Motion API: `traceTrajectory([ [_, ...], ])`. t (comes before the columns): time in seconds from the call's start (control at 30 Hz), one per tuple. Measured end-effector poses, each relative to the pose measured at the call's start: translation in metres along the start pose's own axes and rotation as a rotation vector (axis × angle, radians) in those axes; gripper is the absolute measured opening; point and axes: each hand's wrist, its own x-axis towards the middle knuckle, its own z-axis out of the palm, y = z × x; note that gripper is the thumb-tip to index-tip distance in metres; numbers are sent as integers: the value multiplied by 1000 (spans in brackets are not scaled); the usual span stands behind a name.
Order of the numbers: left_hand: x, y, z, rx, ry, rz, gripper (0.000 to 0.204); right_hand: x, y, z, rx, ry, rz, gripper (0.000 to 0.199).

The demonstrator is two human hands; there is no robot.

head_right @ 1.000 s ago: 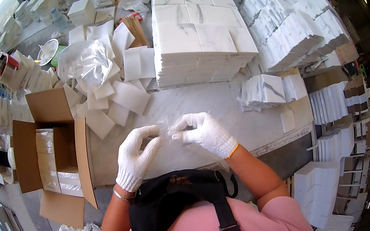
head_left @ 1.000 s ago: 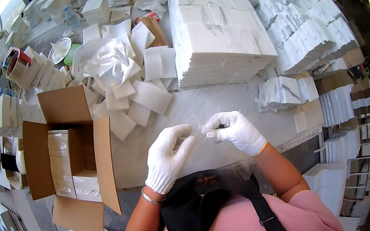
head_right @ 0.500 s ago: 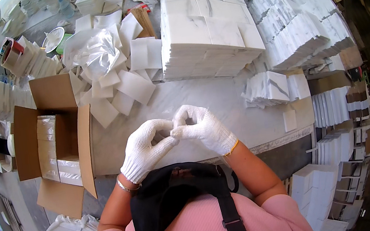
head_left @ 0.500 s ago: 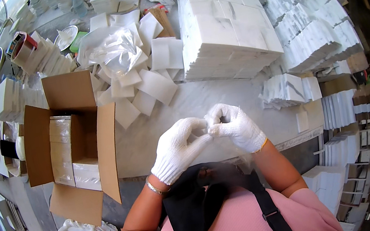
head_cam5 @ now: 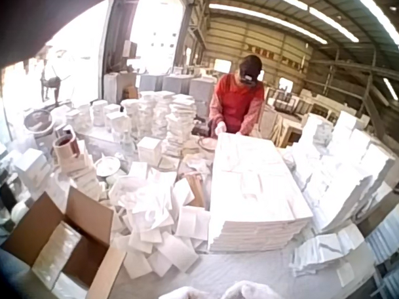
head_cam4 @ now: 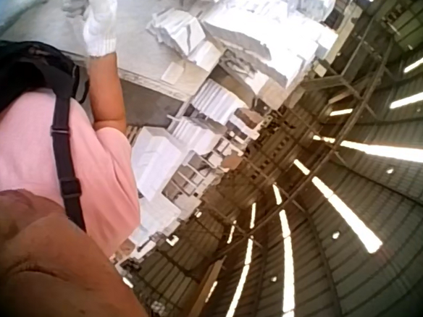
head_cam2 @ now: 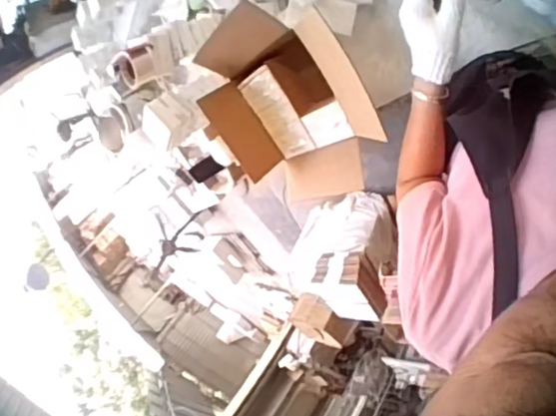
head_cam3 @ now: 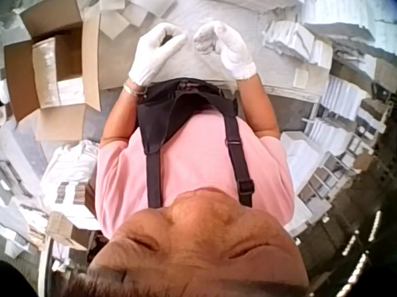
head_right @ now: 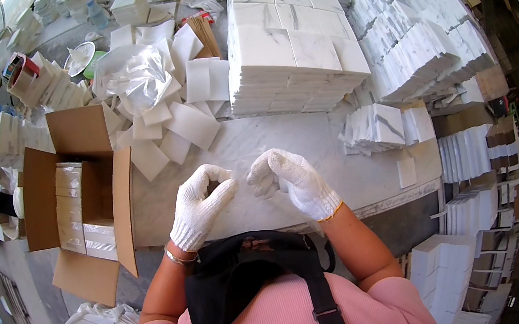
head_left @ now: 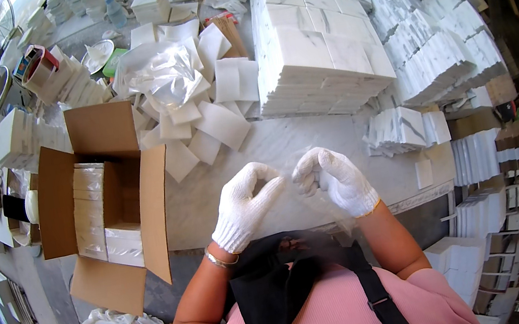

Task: The person repeatedly picks white rectangular blocks from a stack, places each into a clear plastic bag, and sets the bagged items into a cardboard box. The person also handles empty plastic bags and stacks of blocks on the table.

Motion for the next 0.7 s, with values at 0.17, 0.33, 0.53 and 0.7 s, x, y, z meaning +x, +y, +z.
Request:
traceTrajectory([
  [0.17,2,-2,7,38,-31,61,16,-4,-9,3,-473,47,-100,68],
  [0.33,3,7,19,295,-31,264,14,-5,-16,-3,-735,14,-152,69],
  [0.53,4,6,30,422,-65,334,14,-3,-25,2,-691,104,-9,34],
  [0.7,3,2,33,411,-103,319,14,-5,-18,-6,-680,142,-35,27],
])
